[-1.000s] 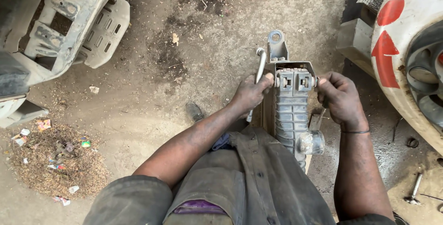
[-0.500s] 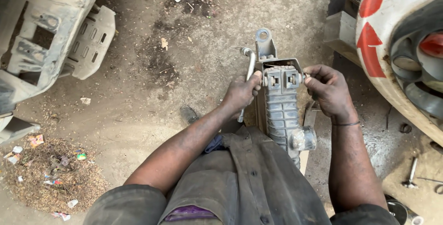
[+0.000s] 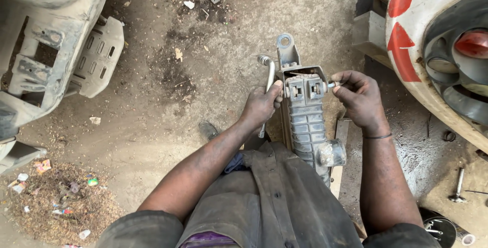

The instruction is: The person uses a socket wrench to loosen and tighten bolts on a metal mechanical component, likely a vehicle part. They repeatedly adjust the tool and reposition the part while working on the ground.

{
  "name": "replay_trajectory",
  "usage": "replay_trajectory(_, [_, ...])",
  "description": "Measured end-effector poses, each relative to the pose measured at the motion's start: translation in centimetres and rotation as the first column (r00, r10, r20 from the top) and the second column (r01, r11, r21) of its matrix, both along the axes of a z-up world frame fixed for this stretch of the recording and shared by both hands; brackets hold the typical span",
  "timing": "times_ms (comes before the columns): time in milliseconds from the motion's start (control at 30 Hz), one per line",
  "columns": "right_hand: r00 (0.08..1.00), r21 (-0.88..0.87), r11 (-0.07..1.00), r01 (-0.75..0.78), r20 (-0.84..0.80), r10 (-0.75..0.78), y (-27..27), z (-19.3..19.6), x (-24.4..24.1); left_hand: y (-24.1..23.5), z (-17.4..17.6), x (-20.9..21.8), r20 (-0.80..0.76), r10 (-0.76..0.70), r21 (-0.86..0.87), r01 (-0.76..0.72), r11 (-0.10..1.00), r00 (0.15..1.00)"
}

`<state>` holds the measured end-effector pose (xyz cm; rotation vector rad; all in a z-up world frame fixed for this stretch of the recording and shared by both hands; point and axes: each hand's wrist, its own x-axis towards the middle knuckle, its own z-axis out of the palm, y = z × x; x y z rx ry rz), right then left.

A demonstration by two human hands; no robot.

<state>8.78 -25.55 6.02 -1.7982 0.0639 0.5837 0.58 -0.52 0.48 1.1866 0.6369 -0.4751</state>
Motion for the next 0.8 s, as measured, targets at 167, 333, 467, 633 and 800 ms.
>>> replay_trajectory(167, [0.994, -0.171, 0.985, -0.005, 0.102, 0.023, 1.2, 1.1, -0.4, 0.9, 1.5, -0.8, -0.057, -0.100, 0.108, 0.106, 0.989, 0.993])
replay_trajectory(333, [0.985, -0.336, 0.942, 0.016, 0.166, 0.043, 2.2, 2.2, -0.9, 0.6, 0.4, -0.5, -0.083, 0.046, -0.067, -0.051, 0.996, 0.996])
replay_trajectory(467, [0.950, -0.406, 0.912, 0.052, 0.301, 0.080, 1.9, 1.6, -2.0, 0.4, -1.5, -0.8, -0.111, 0.042, -0.012, -0.044, 0.999, 0.993])
replay_trajectory(633, [0.910, -0.240, 0.958, 0.157, 0.413, -0.045, -0.6, -0.9, -1.7, 2.1, -3.2, -1.5, -0.179, 0.180, -0.097, -0.199, 0.975, 0.967])
replay_trajectory(800, [0.872, -0.231, 0.928, 0.293, 0.462, -0.160, -3.0, 0.2, -0.3, 4.4, -2.8, -2.8, -0.226, 0.277, -0.134, -0.312, 0.941, 0.934])
